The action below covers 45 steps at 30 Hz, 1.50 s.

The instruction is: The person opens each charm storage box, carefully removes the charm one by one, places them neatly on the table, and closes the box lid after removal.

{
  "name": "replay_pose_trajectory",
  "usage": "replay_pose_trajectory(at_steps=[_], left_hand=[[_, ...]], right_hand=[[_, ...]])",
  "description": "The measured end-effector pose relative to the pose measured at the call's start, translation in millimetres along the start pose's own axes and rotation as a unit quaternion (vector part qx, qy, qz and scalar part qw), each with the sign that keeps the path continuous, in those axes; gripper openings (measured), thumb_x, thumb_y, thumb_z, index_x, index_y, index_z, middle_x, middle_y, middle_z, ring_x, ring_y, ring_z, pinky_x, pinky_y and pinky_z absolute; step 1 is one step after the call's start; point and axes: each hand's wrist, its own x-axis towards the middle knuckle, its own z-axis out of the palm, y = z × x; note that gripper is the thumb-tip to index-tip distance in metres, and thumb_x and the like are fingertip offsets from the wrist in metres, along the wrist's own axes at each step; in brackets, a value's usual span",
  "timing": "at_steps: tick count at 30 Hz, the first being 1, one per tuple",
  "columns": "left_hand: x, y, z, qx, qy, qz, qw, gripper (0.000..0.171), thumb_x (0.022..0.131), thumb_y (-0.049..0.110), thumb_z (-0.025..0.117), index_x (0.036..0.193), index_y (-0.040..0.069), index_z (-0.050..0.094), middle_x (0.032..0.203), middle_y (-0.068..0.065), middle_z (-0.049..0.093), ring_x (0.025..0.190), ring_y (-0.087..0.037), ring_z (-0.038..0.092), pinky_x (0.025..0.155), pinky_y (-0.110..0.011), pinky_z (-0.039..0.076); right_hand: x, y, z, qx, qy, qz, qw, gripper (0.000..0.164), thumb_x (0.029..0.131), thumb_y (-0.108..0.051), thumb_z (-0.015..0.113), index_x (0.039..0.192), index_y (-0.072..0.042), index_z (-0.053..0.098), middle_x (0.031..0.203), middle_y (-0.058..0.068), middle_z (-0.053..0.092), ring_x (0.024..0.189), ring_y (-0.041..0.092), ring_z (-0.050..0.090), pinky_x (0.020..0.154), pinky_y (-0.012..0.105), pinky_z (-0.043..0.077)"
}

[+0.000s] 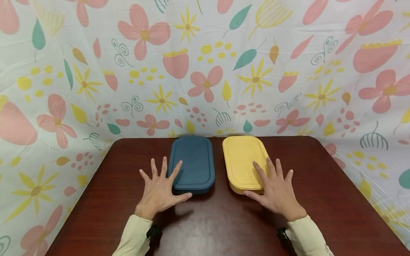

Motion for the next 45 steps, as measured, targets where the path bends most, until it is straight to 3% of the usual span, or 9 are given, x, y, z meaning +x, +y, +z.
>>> replay_pose_trajectory(at_steps=[8,18,25,31,34,37,42,43,45], left_hand=[[0.9,-1.8,2.0,-0.011,0.008,-0.001,0.9999,0.108,0.073,0.088,0.056,0.161,0.037,0.02,0.168,-0.022,0.012,0.151,-0.06,-0.002,0.102,-0.09,0.006],[-1.2,-7.0,4.8,-0.07,0.04,-0.006,0.9967,0.104,0.079,0.081,0.059,0.161,0.042,0.009,0.17,-0.014,0.016,0.156,-0.045,0.012,0.107,-0.086,0.011],[-3.2,-6.6,8.3,-0.101,0.077,-0.005,0.9919,0.102,0.078,0.073,0.068,0.161,0.03,0.026,0.167,-0.012,0.028,0.154,-0.04,0.027,0.109,-0.083,0.017],[-3.8,-6.2,12.5,-0.144,0.1,-0.004,0.9845,0.098,0.079,0.064,0.073,0.158,0.022,0.034,0.165,-0.011,0.032,0.149,-0.039,0.038,0.109,-0.08,0.025],[-4.1,-6.3,14.2,-0.201,0.099,-0.01,0.9745,0.095,0.081,0.06,0.075,0.159,0.024,0.033,0.167,-0.007,0.029,0.145,-0.038,0.043,0.109,-0.077,0.029],[-3.7,-8.0,16.3,-0.279,0.099,-0.013,0.9552,0.09,0.083,0.052,0.077,0.158,0.028,0.033,0.168,-0.004,0.026,0.146,-0.037,0.043,0.109,-0.072,0.035],[-0.7,-15.0,23.4,-0.376,0.111,-0.003,0.9199,0.084,0.087,0.037,0.078,0.158,0.025,0.034,0.168,-0.006,0.025,0.151,-0.036,0.033,0.113,-0.067,0.035],[0.0,-16.6,25.0,-0.392,0.111,-0.003,0.9134,0.084,0.087,0.034,0.078,0.158,0.023,0.034,0.168,-0.007,0.025,0.151,-0.036,0.033,0.114,-0.066,0.035],[1.1,-19.5,27.7,-0.421,0.107,-0.01,0.9005,0.082,0.088,0.03,0.077,0.158,0.02,0.034,0.167,-0.007,0.026,0.152,-0.036,0.032,0.117,-0.062,0.033]], right_hand=[[0.9,0.5,0.9,0.013,0.018,-0.005,1.0,0.098,0.079,-0.076,0.064,0.156,-0.021,0.037,0.157,0.031,0.033,0.144,0.059,0.029,0.098,0.087,0.025],[1.3,-0.7,-1.5,0.124,0.092,-0.011,0.988,0.089,0.078,-0.048,0.081,0.15,-0.011,0.045,0.151,0.029,0.041,0.139,0.055,0.038,0.101,0.078,0.035],[0.7,-2.5,-1.0,0.172,0.128,-0.013,0.977,0.083,0.076,-0.033,0.086,0.145,-0.005,0.049,0.149,0.028,0.043,0.137,0.049,0.041,0.092,0.067,0.049],[1.5,-5.6,-1.4,0.239,0.129,0.0,0.962,0.079,0.077,-0.024,0.087,0.143,-0.002,0.051,0.148,0.023,0.045,0.134,0.042,0.047,0.099,0.062,0.045],[1.3,-6.3,-2.0,0.267,0.128,0.008,0.955,0.078,0.077,-0.021,0.086,0.144,-0.003,0.05,0.148,0.023,0.046,0.135,0.042,0.047,0.101,0.062,0.043],[0.8,-7.6,-3.3,0.287,0.123,0.02,0.95,0.078,0.078,-0.02,0.086,0.146,-0.008,0.05,0.148,0.02,0.048,0.137,0.039,0.046,0.104,0.056,0.042],[1.7,-11.6,-4.2,0.342,0.108,0.03,0.933,0.075,0.083,-0.018,0.084,0.148,-0.015,0.048,0.149,0.013,0.048,0.137,0.03,0.046,0.108,0.011,0.039],[2.2,-12.6,-4.1,0.358,0.105,0.029,0.928,0.074,0.084,-0.017,0.083,0.149,-0.015,0.047,0.15,0.012,0.048,0.137,0.029,0.046,0.107,0.004,0.035],[3.5,-14.7,-3.9,0.389,0.101,0.025,0.915,0.074,0.085,-0.014,0.081,0.15,-0.015,0.046,0.15,0.013,0.047,0.137,0.029,0.045,0.107,0.002,0.034]])
